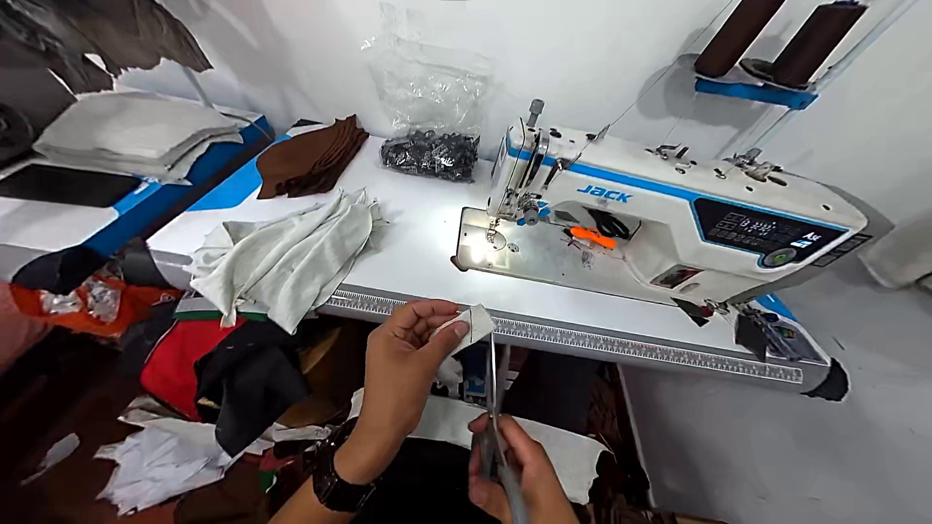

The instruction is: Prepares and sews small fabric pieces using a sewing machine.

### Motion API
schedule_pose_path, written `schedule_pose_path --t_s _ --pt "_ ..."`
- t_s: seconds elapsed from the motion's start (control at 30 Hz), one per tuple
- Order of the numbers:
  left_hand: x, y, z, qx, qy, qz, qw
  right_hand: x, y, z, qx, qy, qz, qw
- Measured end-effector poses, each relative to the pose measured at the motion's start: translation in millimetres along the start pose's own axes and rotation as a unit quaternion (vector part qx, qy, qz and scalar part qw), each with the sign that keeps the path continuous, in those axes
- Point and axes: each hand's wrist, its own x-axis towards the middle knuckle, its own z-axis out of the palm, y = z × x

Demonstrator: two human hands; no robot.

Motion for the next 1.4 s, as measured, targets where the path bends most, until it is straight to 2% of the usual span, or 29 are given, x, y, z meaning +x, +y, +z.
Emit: schedule_pose_path --t_s 0.1,0.23,0.5,0.87,0.93,1.03,1.13,1.2,1.3,1.37,1.4 --pt "-10 -6 -2 0.060 0.014 0.081 0.995 14 -10 12 -0.048 0.022 -0.005 0.999" --pt "-12 -10 -4 0.093 0.024 0.107 0.990 30 -15 15 -0.072 0.037 -0.024 0.996" --pt "-9 -10 -9 0.094 0.016 0.095 0.991 36 -11 14 -0.102 0.060 -0.040 0.992" --pt "-7 -10 -14 0.028 0.003 -0.004 1.000 28 -1 14 -0.117 0.102 -0.021 0.988" --pt "-4 -1 -22 0.033 0.009 0.010 0.999 28 -1 -8 -0.127 0.124 -0.005 0.984" --pt "16 41 -56 0.098 0.044 0.110 0.988 33 -13 -77 -0.186 0.176 0.023 0.966" --pt "51 94 -85 0.174 0.042 0.197 0.964 44 -25 -155 -0.405 0.229 0.051 0.884" --pt "91 117 -92 0.196 0.049 0.234 0.951 57 -32 -194 -0.488 0.253 0.080 0.831" --pt "165 126 -95 0.284 0.051 0.216 0.933 82 -35 -235 -0.544 0.229 0.113 0.799" --pt "212 115 -106 0.402 0.034 0.172 0.899 94 -36 -248 -0.565 0.192 0.112 0.795" --pt "225 106 -113 0.456 0.000 0.147 0.878 93 -36 -251 -0.577 0.187 0.110 0.787"
